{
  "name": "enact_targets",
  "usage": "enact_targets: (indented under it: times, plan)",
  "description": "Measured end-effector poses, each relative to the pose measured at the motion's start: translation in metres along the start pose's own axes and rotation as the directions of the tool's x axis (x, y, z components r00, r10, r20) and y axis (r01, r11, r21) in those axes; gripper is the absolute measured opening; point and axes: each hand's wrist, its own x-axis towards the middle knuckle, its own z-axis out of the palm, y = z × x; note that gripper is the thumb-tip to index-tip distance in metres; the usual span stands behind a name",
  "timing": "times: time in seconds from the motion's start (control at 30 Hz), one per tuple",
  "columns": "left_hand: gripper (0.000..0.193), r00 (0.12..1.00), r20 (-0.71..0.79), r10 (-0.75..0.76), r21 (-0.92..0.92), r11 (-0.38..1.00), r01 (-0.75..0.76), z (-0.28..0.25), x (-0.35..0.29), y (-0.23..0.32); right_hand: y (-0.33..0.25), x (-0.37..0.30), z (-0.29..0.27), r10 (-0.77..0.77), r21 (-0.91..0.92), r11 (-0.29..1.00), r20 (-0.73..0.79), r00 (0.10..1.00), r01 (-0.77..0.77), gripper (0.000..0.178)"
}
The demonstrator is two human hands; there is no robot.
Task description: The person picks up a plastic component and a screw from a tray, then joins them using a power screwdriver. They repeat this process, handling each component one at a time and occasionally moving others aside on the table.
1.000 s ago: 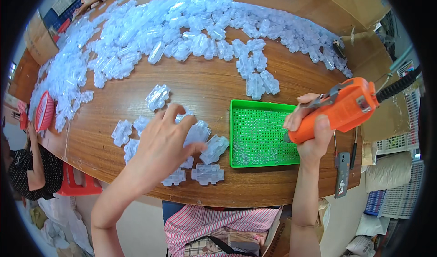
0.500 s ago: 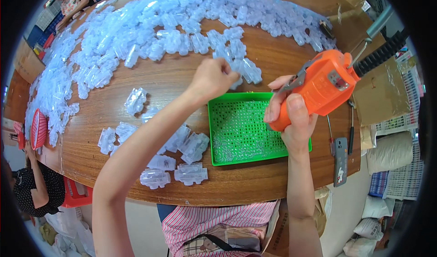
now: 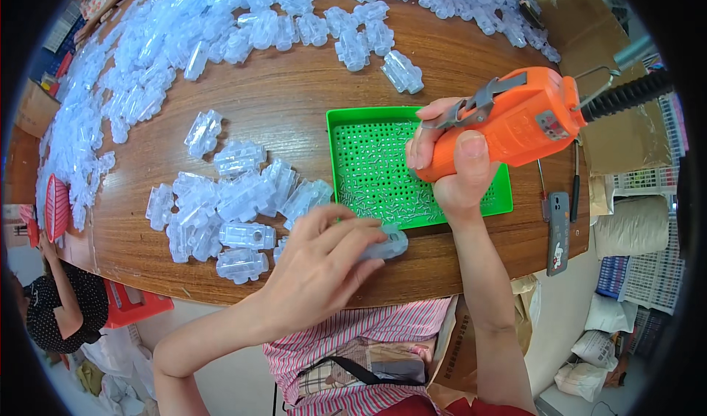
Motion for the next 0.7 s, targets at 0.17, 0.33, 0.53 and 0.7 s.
enact_targets:
  times: [0.17,0.33,0.53,0.7]
  plan:
    - [0.029,0.995,-0.097,-0.001,0.147,0.989,0.015,0.007,-0.006,-0.009,0.003,-0.001,0.003,-0.007,-0.018,1.0,-0.012,1.0,0.007,0.058]
    - [0.029,0.987,-0.157,-0.013,-0.079,0.997,0.0,0.018,-0.006,-0.013,0.006,-0.001,0.002,0.005,-0.004,1.0,-0.013,1.0,-0.005,0.058]
    - [0.033,0.987,-0.087,0.138,0.062,0.989,-0.133,0.013,-0.001,-0.014,0.004,0.0,0.004,0.014,-0.026,1.0,-0.022,1.0,-0.014,0.059]
    - [0.037,0.989,-0.115,0.094,0.031,0.995,-0.091,0.011,0.001,-0.013,0.007,-0.001,0.002,0.025,-0.004,1.0,-0.02,1.0,-0.025,0.06]
